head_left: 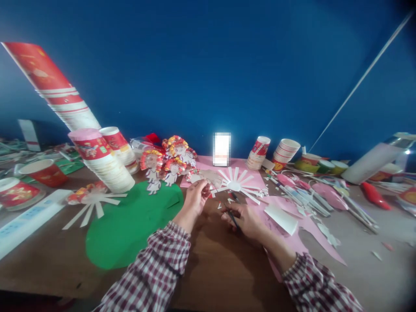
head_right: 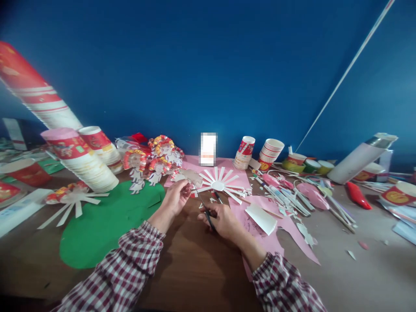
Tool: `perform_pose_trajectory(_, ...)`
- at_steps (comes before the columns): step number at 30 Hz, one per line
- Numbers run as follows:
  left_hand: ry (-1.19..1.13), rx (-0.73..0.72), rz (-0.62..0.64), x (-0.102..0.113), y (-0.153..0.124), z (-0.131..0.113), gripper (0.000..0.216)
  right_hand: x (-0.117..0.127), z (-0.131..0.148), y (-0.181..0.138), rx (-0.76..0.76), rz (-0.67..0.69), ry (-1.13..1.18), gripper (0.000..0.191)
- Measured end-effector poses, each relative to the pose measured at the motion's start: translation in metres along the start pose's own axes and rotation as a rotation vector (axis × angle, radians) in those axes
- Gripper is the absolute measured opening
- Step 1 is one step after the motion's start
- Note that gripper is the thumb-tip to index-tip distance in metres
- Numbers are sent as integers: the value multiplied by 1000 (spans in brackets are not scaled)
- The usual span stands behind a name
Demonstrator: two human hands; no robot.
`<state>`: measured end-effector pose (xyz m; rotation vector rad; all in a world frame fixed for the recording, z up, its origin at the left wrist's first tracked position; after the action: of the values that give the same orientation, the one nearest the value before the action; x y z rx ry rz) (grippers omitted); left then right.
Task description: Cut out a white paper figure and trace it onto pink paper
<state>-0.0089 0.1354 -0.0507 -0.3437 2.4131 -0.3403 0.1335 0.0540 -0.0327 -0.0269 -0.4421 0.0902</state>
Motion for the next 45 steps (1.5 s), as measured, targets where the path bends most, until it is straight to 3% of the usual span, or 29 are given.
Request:
perform_pose_trajectory(10, 14, 12, 64, -7, -6, 3, 18, 0, -6, 2, -43, -2, -10, 28)
perform_pose_trajectory(26, 59, 10, 36, -7, -9, 2, 21, -2, -6, 4, -6, 21, 59, 24)
perform_pose_trajectory(45, 302, 92, 133, -19, -31, 16, 19, -1, -5, 6, 28, 72, 152, 38)
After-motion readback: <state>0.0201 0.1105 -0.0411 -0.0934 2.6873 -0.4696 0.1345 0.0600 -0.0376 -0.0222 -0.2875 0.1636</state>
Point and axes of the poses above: each hand's wrist, its own y-axis towards the middle knuckle, its own x-axis out of the back of the hand, z = x × y, the point moved 9 cm from there along y, towards the middle knuckle, and after that the axes turned 11 degrees about -z, right-handed, at the moved point
